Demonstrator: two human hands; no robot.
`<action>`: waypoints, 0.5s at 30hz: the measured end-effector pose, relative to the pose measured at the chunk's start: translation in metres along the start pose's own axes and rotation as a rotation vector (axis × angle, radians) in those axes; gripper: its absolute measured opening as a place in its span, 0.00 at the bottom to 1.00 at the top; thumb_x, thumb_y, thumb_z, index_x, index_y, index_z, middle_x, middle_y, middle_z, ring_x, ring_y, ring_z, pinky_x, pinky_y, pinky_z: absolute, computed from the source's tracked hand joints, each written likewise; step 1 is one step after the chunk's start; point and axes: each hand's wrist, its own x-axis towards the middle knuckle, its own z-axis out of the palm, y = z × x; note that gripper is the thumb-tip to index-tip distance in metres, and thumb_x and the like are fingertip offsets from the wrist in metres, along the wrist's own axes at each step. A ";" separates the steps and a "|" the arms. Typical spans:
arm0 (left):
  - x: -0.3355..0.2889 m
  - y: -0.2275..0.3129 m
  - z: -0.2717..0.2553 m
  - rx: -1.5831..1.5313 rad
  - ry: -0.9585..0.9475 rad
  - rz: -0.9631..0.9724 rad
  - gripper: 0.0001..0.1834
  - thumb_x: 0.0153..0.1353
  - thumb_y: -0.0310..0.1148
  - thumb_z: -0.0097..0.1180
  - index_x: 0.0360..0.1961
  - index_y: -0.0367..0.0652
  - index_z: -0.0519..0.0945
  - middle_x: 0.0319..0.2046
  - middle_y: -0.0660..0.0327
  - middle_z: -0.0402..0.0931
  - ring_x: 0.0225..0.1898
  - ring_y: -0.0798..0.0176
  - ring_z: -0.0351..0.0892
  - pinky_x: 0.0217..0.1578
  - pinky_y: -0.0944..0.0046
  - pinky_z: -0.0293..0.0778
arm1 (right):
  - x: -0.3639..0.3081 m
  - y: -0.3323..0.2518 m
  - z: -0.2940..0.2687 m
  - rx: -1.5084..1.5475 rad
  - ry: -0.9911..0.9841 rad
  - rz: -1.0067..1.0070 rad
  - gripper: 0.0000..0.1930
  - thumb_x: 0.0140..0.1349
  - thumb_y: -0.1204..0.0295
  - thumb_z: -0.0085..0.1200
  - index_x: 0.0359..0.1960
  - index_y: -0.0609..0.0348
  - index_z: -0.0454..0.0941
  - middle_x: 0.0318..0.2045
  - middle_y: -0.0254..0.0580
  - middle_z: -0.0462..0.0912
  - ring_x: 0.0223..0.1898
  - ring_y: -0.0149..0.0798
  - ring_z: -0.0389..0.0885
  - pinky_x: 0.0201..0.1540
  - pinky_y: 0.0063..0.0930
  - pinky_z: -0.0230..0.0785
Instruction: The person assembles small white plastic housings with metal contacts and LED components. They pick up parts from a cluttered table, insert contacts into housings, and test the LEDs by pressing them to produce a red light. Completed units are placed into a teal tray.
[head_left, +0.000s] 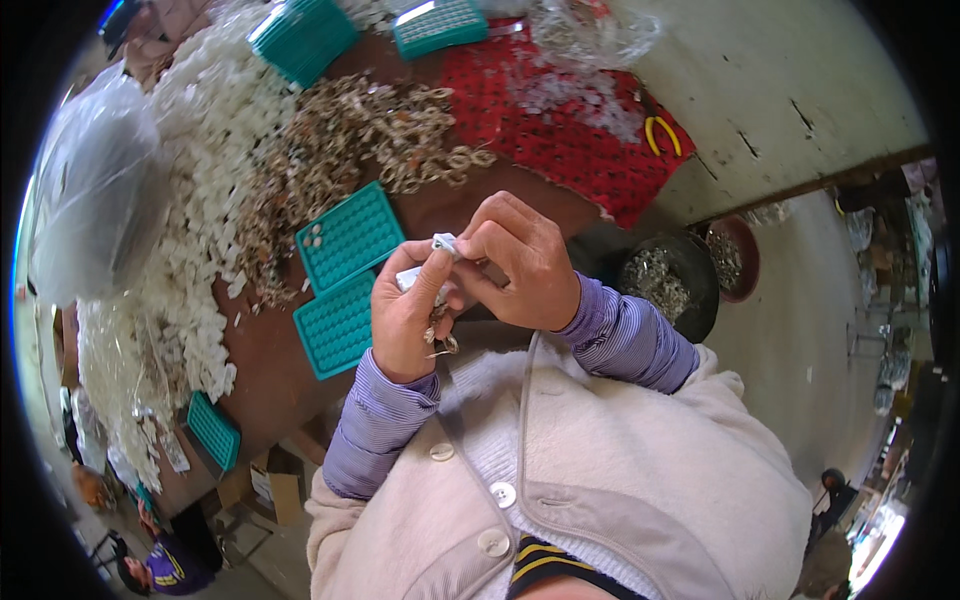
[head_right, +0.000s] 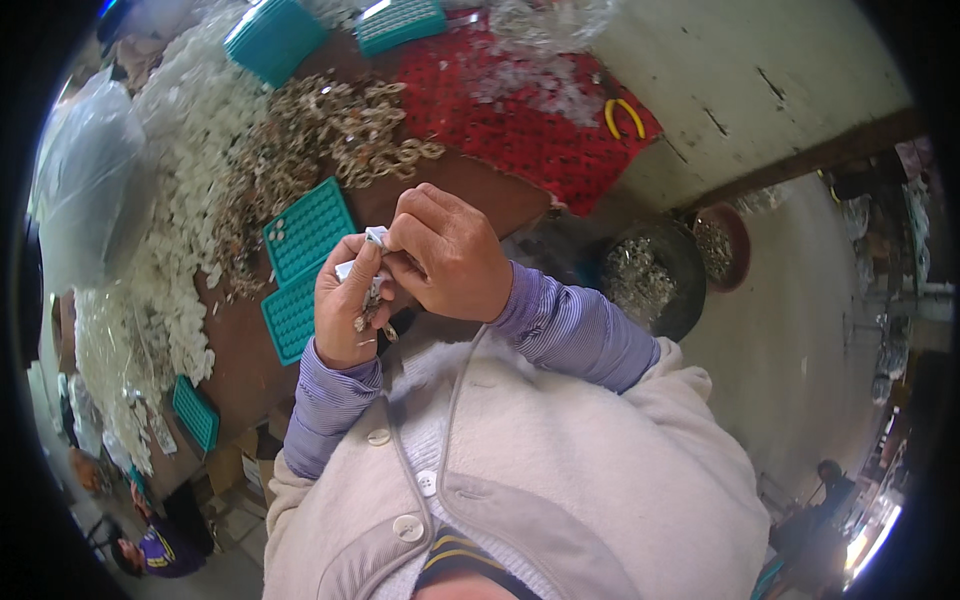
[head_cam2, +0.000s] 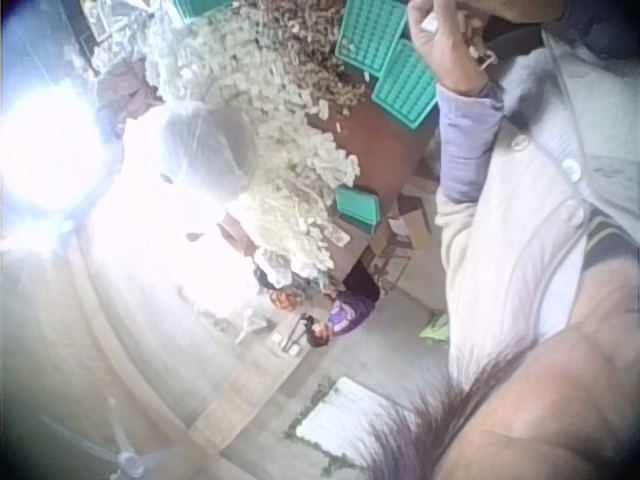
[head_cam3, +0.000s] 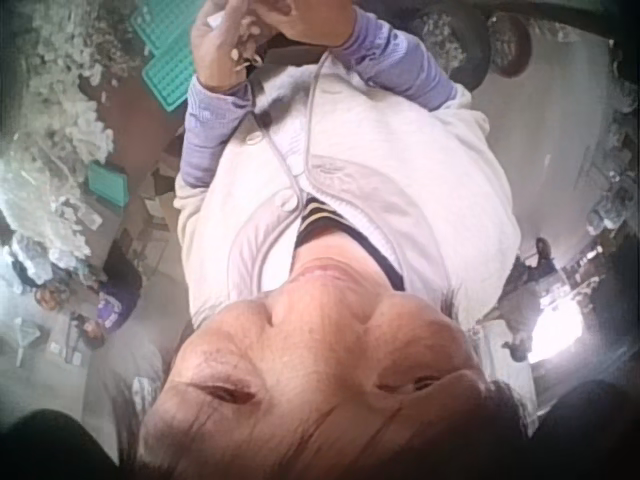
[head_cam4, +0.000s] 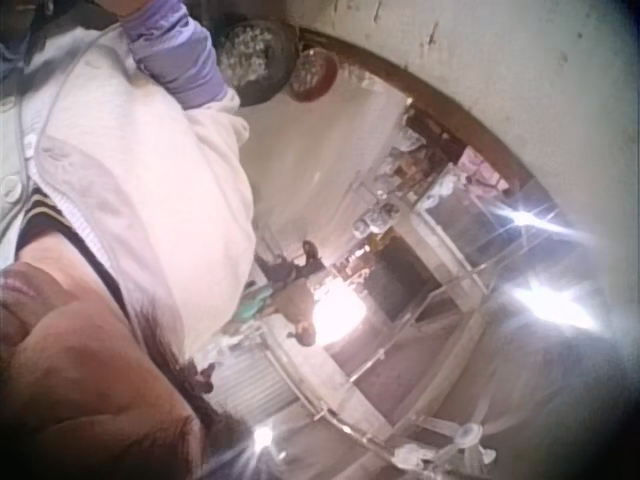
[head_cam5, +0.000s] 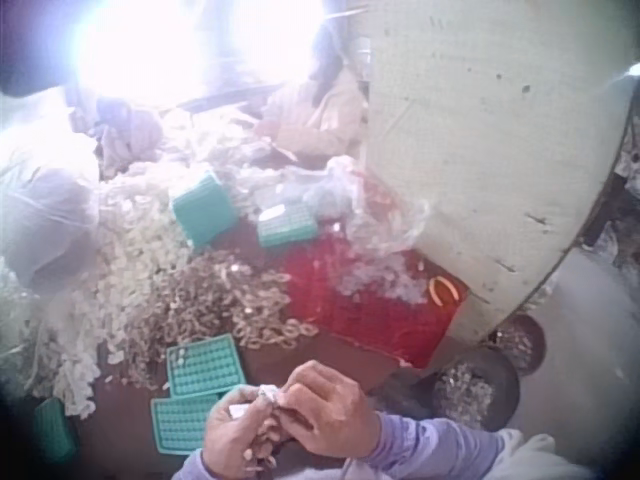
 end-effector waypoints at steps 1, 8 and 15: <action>0.006 -0.001 0.005 -0.024 -0.030 -0.064 0.10 0.77 0.37 0.64 0.50 0.43 0.80 0.35 0.65 0.84 0.27 0.76 0.80 0.16 0.77 0.66 | -0.002 0.003 -0.006 -0.034 0.003 0.006 0.15 0.47 0.81 0.69 0.32 0.59 0.73 0.32 0.44 0.73 0.33 0.49 0.78 0.34 0.42 0.75; 0.045 -0.005 0.014 -0.175 -0.164 -0.255 0.11 0.79 0.39 0.61 0.52 0.43 0.81 0.34 0.65 0.84 0.26 0.77 0.78 0.15 0.77 0.64 | 0.001 0.023 -0.026 -0.166 -0.037 0.008 0.15 0.47 0.81 0.68 0.32 0.58 0.72 0.31 0.45 0.72 0.33 0.50 0.78 0.34 0.44 0.75; 0.041 0.004 0.015 0.263 -0.029 0.190 0.16 0.75 0.29 0.65 0.61 0.40 0.80 0.45 0.63 0.82 0.39 0.76 0.81 0.31 0.76 0.78 | 0.017 0.032 -0.019 -0.136 -0.113 0.110 0.15 0.51 0.80 0.69 0.39 0.58 0.80 0.36 0.45 0.79 0.39 0.51 0.83 0.42 0.45 0.79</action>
